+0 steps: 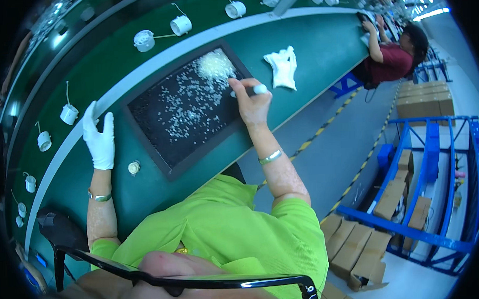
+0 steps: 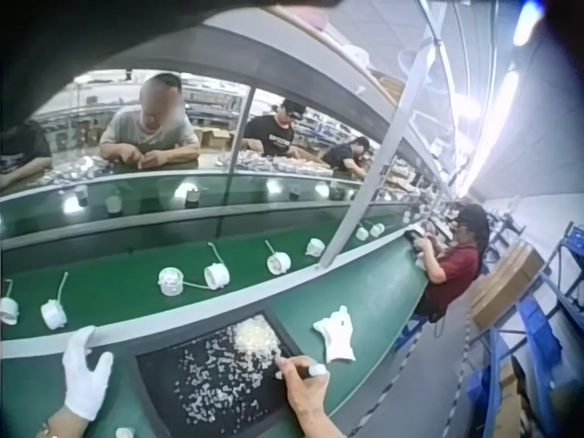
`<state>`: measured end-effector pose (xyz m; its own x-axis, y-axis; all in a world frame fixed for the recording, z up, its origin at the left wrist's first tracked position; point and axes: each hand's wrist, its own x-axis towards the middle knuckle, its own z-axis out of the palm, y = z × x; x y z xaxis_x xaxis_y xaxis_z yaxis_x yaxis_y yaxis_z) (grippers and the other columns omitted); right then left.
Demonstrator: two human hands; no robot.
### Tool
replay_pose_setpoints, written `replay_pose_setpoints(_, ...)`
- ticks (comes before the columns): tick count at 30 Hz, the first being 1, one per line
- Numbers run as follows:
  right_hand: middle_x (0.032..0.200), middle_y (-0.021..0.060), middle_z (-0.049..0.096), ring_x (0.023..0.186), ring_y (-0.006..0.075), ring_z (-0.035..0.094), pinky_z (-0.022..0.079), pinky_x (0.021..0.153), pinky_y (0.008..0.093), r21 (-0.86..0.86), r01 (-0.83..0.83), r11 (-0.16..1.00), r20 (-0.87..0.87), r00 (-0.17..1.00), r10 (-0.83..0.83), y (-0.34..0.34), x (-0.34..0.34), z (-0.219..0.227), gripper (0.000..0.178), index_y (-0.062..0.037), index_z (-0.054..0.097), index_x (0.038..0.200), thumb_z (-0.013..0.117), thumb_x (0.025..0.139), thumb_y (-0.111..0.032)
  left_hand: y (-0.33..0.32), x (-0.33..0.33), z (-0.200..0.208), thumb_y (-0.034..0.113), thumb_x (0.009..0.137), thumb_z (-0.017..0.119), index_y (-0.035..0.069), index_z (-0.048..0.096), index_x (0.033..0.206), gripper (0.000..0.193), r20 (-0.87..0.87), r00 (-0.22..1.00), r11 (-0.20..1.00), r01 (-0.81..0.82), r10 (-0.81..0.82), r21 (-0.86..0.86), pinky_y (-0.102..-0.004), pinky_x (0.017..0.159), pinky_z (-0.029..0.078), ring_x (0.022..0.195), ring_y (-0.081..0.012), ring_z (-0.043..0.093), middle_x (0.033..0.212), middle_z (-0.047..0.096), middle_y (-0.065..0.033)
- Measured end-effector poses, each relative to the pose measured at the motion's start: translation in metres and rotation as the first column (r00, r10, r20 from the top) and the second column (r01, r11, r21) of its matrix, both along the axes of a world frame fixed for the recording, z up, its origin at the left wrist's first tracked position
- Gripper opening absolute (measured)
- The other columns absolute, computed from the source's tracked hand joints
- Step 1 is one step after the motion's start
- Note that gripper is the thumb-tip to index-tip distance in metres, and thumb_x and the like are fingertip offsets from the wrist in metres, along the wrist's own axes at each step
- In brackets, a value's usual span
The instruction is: Applying adhesive to small electronic components at a manual assembly station.
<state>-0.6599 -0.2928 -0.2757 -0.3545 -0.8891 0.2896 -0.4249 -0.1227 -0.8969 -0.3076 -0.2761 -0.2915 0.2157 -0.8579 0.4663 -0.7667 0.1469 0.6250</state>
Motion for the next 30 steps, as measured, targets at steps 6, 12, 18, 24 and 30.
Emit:
replay_pose_setpoints(6, 0.063, 0.0044, 0.057, 0.047, 0.007, 0.046, 0.032, 0.042, 0.0194, -0.235, 0.036, 0.971, 0.489, 0.868, 0.086, 0.001, -0.016, -0.004, 0.033, 0.0007, 0.06, 0.072, 0.059, 0.091, -0.026, -0.031, -0.02, 0.026, 0.019, 0.077, 0.07, 0.004, 0.053, 0.121, 0.049, 0.0, 0.992, 0.991, 0.127, -0.128, -0.047, -0.0394, 0.095, 0.042, 0.109, -0.0321, 0.054, 0.118, 0.056, -0.0166)
replay_pose_setpoints(12, 0.067, 0.0068, 0.058, 0.047, 0.0074, 0.043, 0.031, 0.043, 0.0194, -0.31, 0.024, 0.95, 0.474, 0.87, 0.132, 0.001, -0.013, -0.005, 0.039, 0.0004, 0.057, 0.069, 0.057, 0.092, -0.031, -0.132, -0.044, 0.018, 0.038, 0.064, 0.077, 0.007, 0.043, 0.132, 0.082, 0.17, 0.985, 0.982, 0.006, -0.039, 0.187, -0.0419, 0.095, 0.042, 0.112, -0.0334, 0.053, 0.121, 0.056, -0.0176)
replay_pose_setpoints(18, 0.068, 0.0082, 0.058, 0.047, 0.0079, 0.043, 0.032, 0.043, 0.0195, -0.313, 0.01, 0.95, 0.452, 0.881, 0.14, -0.001, -0.011, -0.003, 0.039, 0.0006, 0.057, 0.069, 0.057, 0.092, -0.031, -0.157, -0.039, 0.002, 0.031, 0.067, 0.074, 0.015, 0.057, 0.116, 0.054, 0.024, 0.998, 0.971, 0.05, -0.057, 0.233, -0.0414, 0.087, 0.046, 0.099, -0.0307, 0.06, 0.103, 0.065, -0.0114)
replay_pose_setpoints(24, 0.068, 0.0084, 0.058, 0.047, 0.0088, 0.044, 0.031, 0.042, 0.0189, -0.319, -0.011, 0.948, 0.477, 0.862, 0.171, 0.002, -0.017, -0.003, 0.038, 0.0011, 0.057, 0.07, 0.055, 0.093, -0.029, -0.071, -0.036, 0.046, 0.012, 0.065, 0.076, 0.006, 0.057, 0.113, 0.053, -0.003, 0.981, 0.981, 0.193, -0.193, -0.016, -0.0358, 0.087, 0.048, 0.099, -0.0286, 0.061, 0.104, 0.064, -0.0129)
replay_pose_setpoints(30, 0.073, 0.0114, 0.056, 0.048, 0.0097, 0.04, 0.032, 0.045, 0.0203, -0.34, -0.12, 0.933, 0.627, 0.71, 0.32, 0.0, -0.002, 0.012, 0.044, -0.0002, 0.056, 0.071, 0.046, 0.097, -0.034, 0.049, -0.02, 0.051, 0.012, 0.062, 0.077, 0.007, 0.055, 0.114, 0.057, -0.035, 0.927, 0.928, 0.373, -0.373, 0.015, -0.0379, 0.085, 0.046, 0.097, -0.0312, 0.059, 0.104, 0.061, -0.0129)
